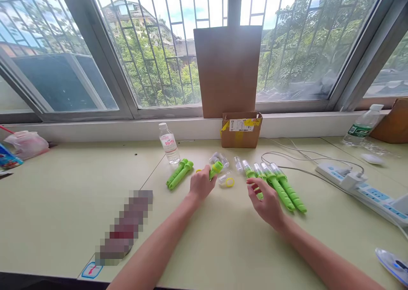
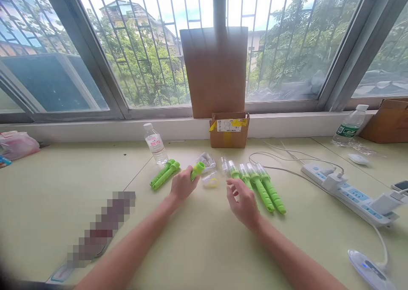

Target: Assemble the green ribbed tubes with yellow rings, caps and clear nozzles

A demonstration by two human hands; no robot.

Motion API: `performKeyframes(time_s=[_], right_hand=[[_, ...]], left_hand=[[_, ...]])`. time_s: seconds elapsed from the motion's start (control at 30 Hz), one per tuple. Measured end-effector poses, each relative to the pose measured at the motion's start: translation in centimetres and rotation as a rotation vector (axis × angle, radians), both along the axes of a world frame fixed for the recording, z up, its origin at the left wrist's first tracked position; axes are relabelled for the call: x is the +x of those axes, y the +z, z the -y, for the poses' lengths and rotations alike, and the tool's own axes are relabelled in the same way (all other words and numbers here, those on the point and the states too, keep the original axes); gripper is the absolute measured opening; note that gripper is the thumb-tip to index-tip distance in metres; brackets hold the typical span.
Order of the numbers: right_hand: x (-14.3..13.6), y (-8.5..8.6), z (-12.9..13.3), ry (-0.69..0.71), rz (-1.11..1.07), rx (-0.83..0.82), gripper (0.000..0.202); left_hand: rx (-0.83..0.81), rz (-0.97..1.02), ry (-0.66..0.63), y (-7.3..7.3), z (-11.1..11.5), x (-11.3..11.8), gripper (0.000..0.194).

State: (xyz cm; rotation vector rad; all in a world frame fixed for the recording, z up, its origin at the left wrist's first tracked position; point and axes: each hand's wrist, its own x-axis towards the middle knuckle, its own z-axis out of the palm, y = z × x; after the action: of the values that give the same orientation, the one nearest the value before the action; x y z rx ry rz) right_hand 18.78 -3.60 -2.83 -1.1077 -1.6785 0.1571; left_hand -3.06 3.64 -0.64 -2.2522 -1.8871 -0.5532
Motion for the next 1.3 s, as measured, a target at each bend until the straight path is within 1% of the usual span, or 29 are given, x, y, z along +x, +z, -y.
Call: performKeyframes(time_s=[0.07, 0.23, 0.47, 0.6, 0.77, 0.97, 1.13, 1.23, 1.3], right_hand=[[0.0, 0.0, 0.0, -0.001, 0.003, 0.002, 0.013], [0.0, -0.1, -0.1, 0.003, 0.006, -0.002, 0.013], [0.1, -0.2, -0.1, 0.008, 0.009, 0.000, 0.013], [0.0, -0.1, -0.1, 0.007, 0.014, 0.008, 0.013], [0.0, 0.0, 0.0, 0.009, 0.017, 0.003, 0.013], [0.0, -0.3, -0.1, 0.013, 0.010, 0.001, 0.013], [0.0, -0.2, -0.1, 0.011, 0.012, 0.004, 0.013], [0.0, -0.1, -0.1, 0.009, 0.016, 0.002, 0.013], [0.0, -0.1, -0.1, 0.010, 0.016, 0.002, 0.012]], left_hand=[[-0.002, -0.001, -0.007, -0.1, 0.0, 0.0, 0.016], [0.022, -0.008, -0.077, -0.7, -0.2, 0.1, 0.008], [0.109, 0.031, -0.112, -1.1, -0.3, 0.2, 0.002], [0.129, 0.081, -0.140, -1.4, -0.6, 0.3, 0.004], [0.107, 0.126, -0.165, -1.9, -1.0, 0.4, 0.009], [0.126, 0.147, -0.291, -2.2, -1.3, 0.1, 0.016], [0.078, 0.115, -0.299, -2.1, -1.7, -0.3, 0.017], [0.052, 0.089, -0.284, -2.1, -1.9, -0.4, 0.020], [0.058, 0.071, -0.267, -2.1, -1.9, -0.5, 0.018]])
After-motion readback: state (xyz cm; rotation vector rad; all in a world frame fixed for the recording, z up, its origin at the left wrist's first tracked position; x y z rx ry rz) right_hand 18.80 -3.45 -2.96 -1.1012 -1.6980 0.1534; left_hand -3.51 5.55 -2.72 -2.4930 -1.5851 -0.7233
